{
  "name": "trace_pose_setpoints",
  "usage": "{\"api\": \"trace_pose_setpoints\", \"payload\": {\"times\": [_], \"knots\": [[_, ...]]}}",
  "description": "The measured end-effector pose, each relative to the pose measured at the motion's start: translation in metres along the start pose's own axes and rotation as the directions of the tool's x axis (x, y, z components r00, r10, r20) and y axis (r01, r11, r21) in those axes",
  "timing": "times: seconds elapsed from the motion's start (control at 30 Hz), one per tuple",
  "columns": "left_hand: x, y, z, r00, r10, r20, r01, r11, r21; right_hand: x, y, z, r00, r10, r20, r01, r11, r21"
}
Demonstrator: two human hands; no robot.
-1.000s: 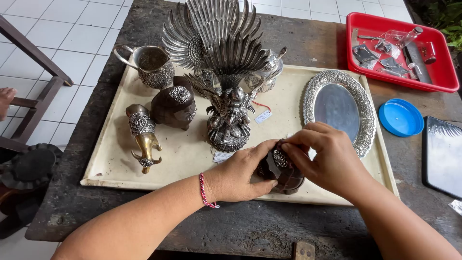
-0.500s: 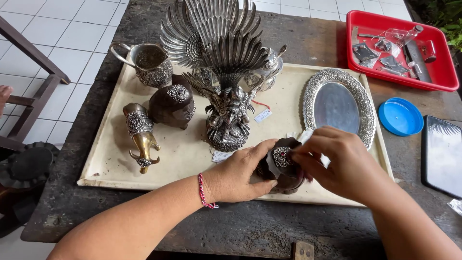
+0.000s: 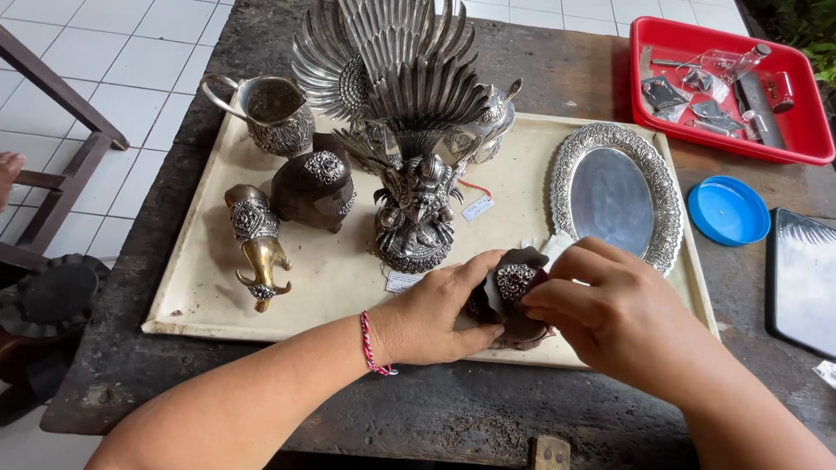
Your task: Polishing a small silver ornament with a cloth to clean its surface
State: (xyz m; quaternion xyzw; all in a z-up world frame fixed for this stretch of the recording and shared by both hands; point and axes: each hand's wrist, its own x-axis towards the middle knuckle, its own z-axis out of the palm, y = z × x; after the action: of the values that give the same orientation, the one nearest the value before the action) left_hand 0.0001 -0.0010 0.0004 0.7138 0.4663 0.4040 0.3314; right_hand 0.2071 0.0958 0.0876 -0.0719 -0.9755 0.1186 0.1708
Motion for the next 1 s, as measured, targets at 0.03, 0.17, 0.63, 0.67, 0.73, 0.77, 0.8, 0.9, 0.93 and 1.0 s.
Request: {"api": "trace_pose_setpoints", "payload": {"times": [0.03,0.17,0.63,0.67,0.73,0.77,0.8,0.9,0.93,1.0], "knots": [[0.0,0.002,0.0,1.0,0.0,-0.001,0.0,1.0,-0.011,-0.003,0.0,-0.002,1.0,0.015,-0.001,-0.015,0.999,-0.035],[-0.002,-0.005,0.002,0.998,0.055,-0.014,-0.054,0.998,0.031,0.01,0.0,0.019,0.991,-0.076,-0.113,0.073,0.997,-0.033],[-0.001,-0.004,0.003,1.0,0.01,-0.019,-0.009,0.999,0.042,0.017,0.008,0.018,0.989,0.027,-0.143,-0.016,0.997,0.078],[0.0,-0.004,0.003,1.0,0.014,-0.013,-0.013,0.999,0.046,0.014,0.005,0.013,0.988,0.029,-0.149,-0.018,0.997,0.076],[-0.001,-0.005,0.003,1.0,0.022,-0.019,-0.02,0.998,0.067,0.008,0.0,0.004,0.998,0.055,-0.041,-0.055,0.998,-0.014],[-0.001,-0.004,0.002,1.0,0.022,-0.016,-0.021,0.997,0.069,0.006,-0.001,0.003,0.997,0.057,-0.044,-0.057,0.998,-0.014],[-0.001,-0.003,0.002,0.999,0.03,-0.014,-0.029,0.998,0.059,0.004,-0.002,0.001,0.997,0.076,-0.029,-0.077,0.996,-0.035],[-0.002,-0.009,0.005,0.999,0.027,-0.02,-0.026,0.998,0.059,0.008,0.0,0.012,0.994,0.062,-0.093,-0.063,0.998,-0.014],[-0.002,-0.012,0.007,0.999,0.017,-0.027,-0.015,0.997,0.073,0.011,0.002,0.018,0.984,0.03,-0.178,-0.026,0.999,0.025],[-0.002,-0.008,0.005,1.0,0.014,-0.025,-0.013,0.998,0.054,0.014,0.0,0.023,0.984,0.023,-0.176,-0.022,1.0,0.007]]}}
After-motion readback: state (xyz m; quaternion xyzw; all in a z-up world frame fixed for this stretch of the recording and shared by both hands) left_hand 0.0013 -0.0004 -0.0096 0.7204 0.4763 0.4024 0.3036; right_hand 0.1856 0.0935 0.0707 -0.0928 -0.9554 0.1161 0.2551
